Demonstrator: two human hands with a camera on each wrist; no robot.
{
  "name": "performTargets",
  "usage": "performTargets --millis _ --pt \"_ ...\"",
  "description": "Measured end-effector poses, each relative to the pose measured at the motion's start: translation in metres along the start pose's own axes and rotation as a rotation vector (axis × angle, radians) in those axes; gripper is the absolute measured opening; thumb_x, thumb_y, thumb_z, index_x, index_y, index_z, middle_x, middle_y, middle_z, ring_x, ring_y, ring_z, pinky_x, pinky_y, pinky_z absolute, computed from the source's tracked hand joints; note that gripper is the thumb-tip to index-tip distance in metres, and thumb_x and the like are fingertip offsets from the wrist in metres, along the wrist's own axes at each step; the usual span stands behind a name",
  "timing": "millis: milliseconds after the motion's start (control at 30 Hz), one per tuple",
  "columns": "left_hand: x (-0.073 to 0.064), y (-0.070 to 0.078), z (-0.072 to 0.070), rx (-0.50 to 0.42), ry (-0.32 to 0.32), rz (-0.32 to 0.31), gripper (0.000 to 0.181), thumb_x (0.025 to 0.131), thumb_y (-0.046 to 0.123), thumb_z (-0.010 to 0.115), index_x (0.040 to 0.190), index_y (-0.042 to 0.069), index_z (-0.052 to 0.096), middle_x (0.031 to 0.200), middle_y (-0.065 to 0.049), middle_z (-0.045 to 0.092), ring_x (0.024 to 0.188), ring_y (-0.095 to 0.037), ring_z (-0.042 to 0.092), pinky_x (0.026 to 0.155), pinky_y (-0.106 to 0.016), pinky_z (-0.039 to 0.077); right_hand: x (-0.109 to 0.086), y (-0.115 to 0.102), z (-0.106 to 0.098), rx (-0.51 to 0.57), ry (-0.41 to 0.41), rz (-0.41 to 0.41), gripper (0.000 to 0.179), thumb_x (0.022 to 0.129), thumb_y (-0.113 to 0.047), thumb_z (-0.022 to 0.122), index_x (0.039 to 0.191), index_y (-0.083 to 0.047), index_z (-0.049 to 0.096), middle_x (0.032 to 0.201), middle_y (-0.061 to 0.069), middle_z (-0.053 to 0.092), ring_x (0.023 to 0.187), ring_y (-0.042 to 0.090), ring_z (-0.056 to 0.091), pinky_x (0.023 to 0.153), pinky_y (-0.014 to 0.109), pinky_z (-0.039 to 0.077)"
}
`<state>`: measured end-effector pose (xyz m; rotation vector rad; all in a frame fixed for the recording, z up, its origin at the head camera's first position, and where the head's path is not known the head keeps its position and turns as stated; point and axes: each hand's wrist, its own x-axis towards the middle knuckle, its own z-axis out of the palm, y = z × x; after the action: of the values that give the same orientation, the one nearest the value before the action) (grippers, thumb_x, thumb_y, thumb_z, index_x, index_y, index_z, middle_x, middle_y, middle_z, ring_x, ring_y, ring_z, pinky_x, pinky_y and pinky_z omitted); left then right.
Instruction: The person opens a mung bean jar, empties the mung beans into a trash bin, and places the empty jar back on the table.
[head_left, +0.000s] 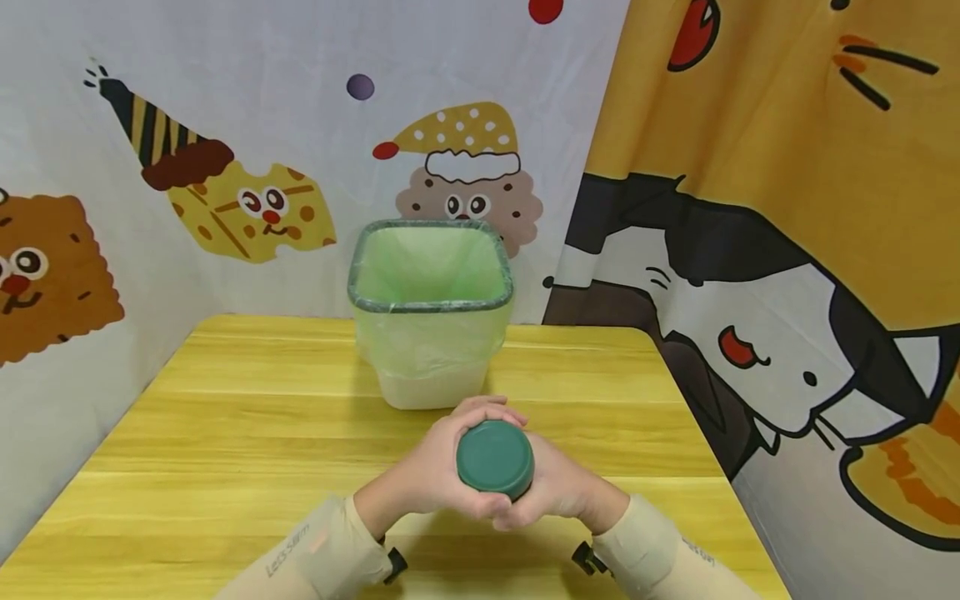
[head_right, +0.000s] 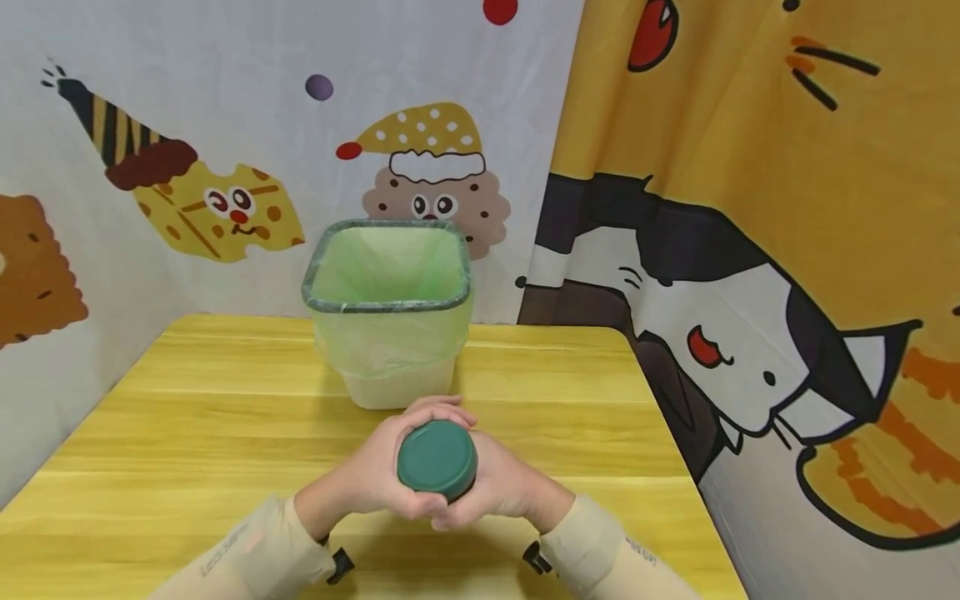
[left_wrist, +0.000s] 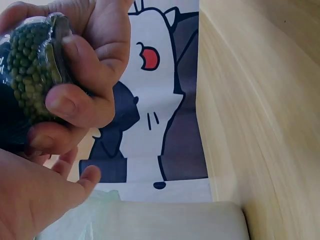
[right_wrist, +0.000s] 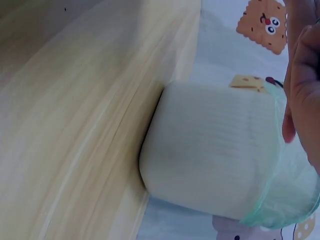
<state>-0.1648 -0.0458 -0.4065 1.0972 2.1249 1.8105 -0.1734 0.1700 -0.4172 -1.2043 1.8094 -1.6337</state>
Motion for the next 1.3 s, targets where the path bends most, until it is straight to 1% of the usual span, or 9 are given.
performTargets --millis 300,400,533,667,767,867,1000,1100,1300 --pt "-0.005 -0.001 0.001 0.011 0.014 0.035 0.071 0.07 0.028 0.094 0.135 0.022 0.066 0.142 -0.002 0.066 0.158 -0.023 0.037 0.12 -0.063 0.041 -0.003 0.005 0.01 -0.124 0.088 -0.038 0.077 0.075 -0.007 0.086 0.144 -0.01 0.052 0.127 0.016 0.065 0.116 0.012 0.063 0.107 0.034 0.056" --pt "-0.003 -0.004 0.004 0.021 0.084 0.021 0.072 0.07 0.028 0.095 0.135 0.025 0.065 0.144 0.0 0.065 0.159 -0.02 0.037 0.118 -0.059 0.045 -0.004 0.007 0.009 -0.22 0.174 -0.025 0.08 0.075 -0.01 0.087 0.147 -0.01 0.052 0.131 0.015 0.067 0.119 0.013 0.065 0.106 0.035 0.058" --pt "0.002 -0.014 0.007 0.071 0.176 -0.01 0.074 0.072 0.03 0.096 0.137 0.028 0.062 0.151 0.007 0.059 0.16 -0.022 0.035 0.114 -0.057 0.047 -0.003 0.013 -0.001 -0.275 0.211 -0.004 0.084 0.075 -0.009 0.089 0.15 -0.01 0.049 0.135 0.014 0.067 0.12 0.015 0.067 0.105 0.035 0.059" --pt "-0.002 -0.013 -0.001 0.206 0.137 0.029 0.08 0.077 0.034 0.097 0.147 0.03 0.058 0.156 0.006 0.055 0.152 -0.023 0.043 0.112 -0.053 0.05 -0.005 0.015 -0.01 -0.202 0.147 0.045 0.081 0.08 -0.009 0.088 0.151 -0.011 0.047 0.134 0.014 0.067 0.117 0.016 0.069 0.104 0.035 0.059" --pt "-0.005 -0.003 -0.014 0.326 0.074 0.108 0.082 0.078 0.035 0.097 0.149 0.023 0.058 0.148 0.004 0.062 0.13 -0.016 0.056 0.104 -0.041 0.055 -0.009 0.011 -0.012 -0.135 0.118 0.084 0.079 0.083 -0.006 0.087 0.151 -0.011 0.048 0.133 0.014 0.067 0.114 0.017 0.069 0.104 0.035 0.058" --pt "-0.003 0.007 -0.026 0.425 -0.002 0.162 0.081 0.079 0.037 0.097 0.148 0.014 0.061 0.137 0.002 0.068 0.111 -0.01 0.06 0.093 -0.032 0.057 -0.012 0.007 -0.013 -0.063 0.079 0.107 0.08 0.082 -0.002 0.087 0.152 -0.01 0.049 0.135 0.013 0.067 0.116 0.017 0.069 0.107 0.033 0.056" --pt "-0.001 0.019 -0.034 0.535 -0.124 0.184 0.083 0.081 0.046 0.093 0.148 0.01 0.06 0.137 0.001 0.069 0.114 -0.008 0.065 0.095 -0.029 0.059 -0.014 0.004 -0.013 0.036 -0.027 0.106 0.074 0.086 -0.003 0.085 0.151 -0.005 0.049 0.135 0.008 0.067 0.117 0.016 0.068 0.11 0.034 0.054" --pt "-0.001 0.024 -0.034 0.557 -0.166 0.201 0.08 0.083 0.049 0.09 0.146 0.01 0.061 0.136 0.003 0.068 0.114 -0.006 0.067 0.095 -0.025 0.06 -0.014 0.004 -0.011 0.139 -0.095 0.083 0.07 0.091 -0.01 0.084 0.149 -0.002 0.048 0.133 0.005 0.067 0.117 0.015 0.066 0.11 0.036 0.054" --pt "0.001 0.026 -0.031 0.448 -0.132 0.222 0.074 0.078 0.043 0.092 0.141 0.018 0.063 0.125 0.008 0.069 0.094 -0.001 0.06 0.078 -0.018 0.057 -0.018 0.011 -0.01 0.397 -0.174 0.036 0.073 0.097 -0.039 0.079 0.156 -0.008 0.048 0.144 0.001 0.066 0.128 0.014 0.065 0.116 0.037 0.052"
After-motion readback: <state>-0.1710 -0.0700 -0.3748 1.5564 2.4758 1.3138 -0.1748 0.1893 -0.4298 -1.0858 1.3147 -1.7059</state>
